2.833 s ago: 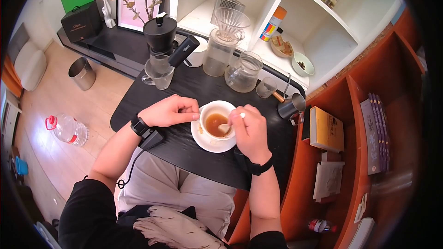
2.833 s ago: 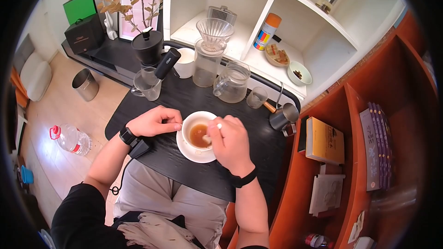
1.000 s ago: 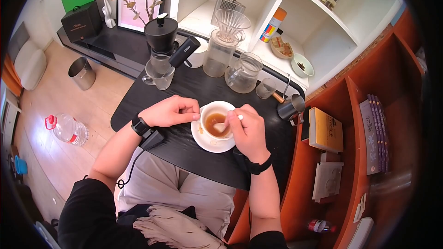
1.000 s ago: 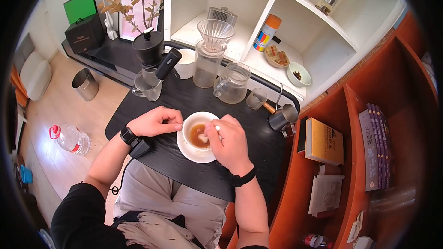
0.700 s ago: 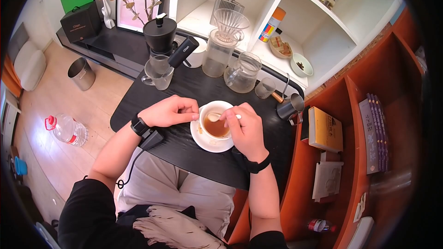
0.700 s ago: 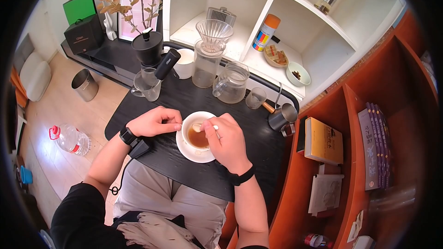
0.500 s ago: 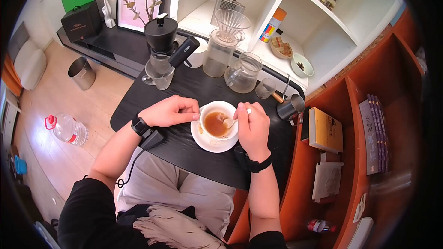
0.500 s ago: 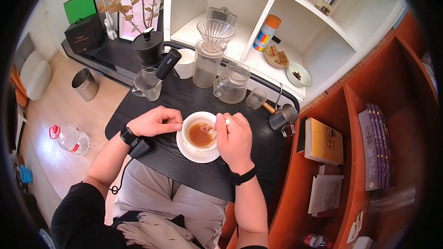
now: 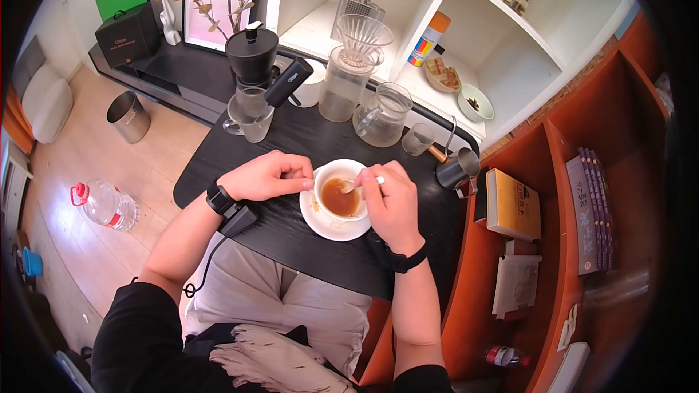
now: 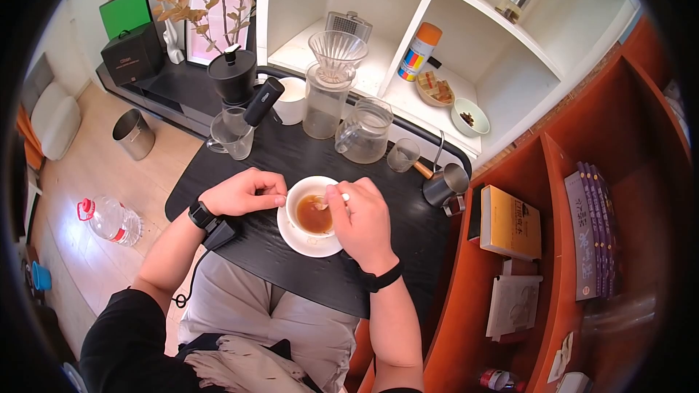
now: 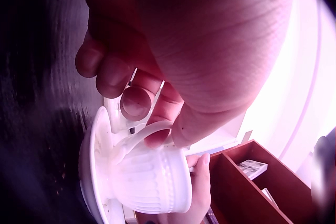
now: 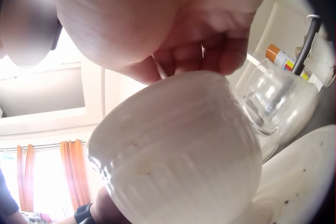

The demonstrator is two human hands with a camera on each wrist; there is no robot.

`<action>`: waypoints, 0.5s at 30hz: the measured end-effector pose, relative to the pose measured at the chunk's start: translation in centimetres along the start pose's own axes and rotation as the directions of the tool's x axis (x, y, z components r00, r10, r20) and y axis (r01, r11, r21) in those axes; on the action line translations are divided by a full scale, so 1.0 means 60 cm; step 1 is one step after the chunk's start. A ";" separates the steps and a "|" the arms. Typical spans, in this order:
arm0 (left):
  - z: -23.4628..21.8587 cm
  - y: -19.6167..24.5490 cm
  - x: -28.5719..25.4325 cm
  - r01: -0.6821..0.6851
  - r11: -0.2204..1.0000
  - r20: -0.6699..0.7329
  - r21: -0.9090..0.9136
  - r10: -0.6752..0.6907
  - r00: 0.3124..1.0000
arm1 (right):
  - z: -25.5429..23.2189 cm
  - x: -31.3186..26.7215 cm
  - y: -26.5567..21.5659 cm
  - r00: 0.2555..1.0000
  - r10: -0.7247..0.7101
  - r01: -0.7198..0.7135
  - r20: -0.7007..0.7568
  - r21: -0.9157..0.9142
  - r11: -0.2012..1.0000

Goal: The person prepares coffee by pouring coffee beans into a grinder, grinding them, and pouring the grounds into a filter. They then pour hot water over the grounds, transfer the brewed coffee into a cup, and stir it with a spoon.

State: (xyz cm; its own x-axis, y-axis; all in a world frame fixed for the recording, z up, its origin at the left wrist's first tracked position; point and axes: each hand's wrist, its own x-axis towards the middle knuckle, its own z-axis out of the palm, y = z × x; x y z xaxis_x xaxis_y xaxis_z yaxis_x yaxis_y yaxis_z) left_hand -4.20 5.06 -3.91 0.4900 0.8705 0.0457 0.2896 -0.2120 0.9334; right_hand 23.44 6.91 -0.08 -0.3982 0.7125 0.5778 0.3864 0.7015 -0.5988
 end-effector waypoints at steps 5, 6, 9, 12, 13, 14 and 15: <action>0.000 0.001 0.000 -0.013 1.000 -0.002 -0.015 0.013 1.000 | -0.004 -0.003 -0.001 0.998 0.005 -0.008 0.058 0.054 0.999; 0.000 0.002 -0.001 -0.013 1.000 -0.003 -0.015 0.013 1.000 | -0.004 -0.003 0.003 0.999 0.032 -0.032 0.041 0.000 0.999; 0.000 0.004 0.000 -0.015 1.000 -0.005 0.001 0.015 1.000 | 0.000 -0.003 0.007 0.999 0.052 -0.052 -0.004 -0.046 0.998; 0.000 0.004 -0.001 0.001 1.000 -0.003 -0.004 -0.001 1.000 | 0.005 -0.002 -0.001 0.999 0.039 -0.039 -0.017 -0.004 0.999; 0.000 0.005 -0.001 0.000 1.000 0.000 -0.008 0.000 1.000 | 0.005 -0.002 -0.004 0.999 0.033 -0.033 -0.005 0.030 0.999; 0.000 0.006 -0.001 -0.002 1.000 0.003 -0.011 0.002 1.000 | 0.005 -0.003 -0.002 0.999 0.033 -0.033 -0.005 0.030 0.999; 0.000 0.005 -0.001 -0.003 1.000 0.003 -0.011 0.003 1.000 | 0.003 -0.004 0.003 0.999 0.030 -0.030 0.010 0.012 0.999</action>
State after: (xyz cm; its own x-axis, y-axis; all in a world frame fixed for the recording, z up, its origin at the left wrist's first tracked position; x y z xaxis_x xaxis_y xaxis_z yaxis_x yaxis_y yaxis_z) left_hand -4.14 4.94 -3.60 0.4931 0.8687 0.0471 0.2792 -0.2093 0.9371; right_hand 23.44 6.87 -0.42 -0.3945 0.7332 0.5539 0.3882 0.6793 -0.6228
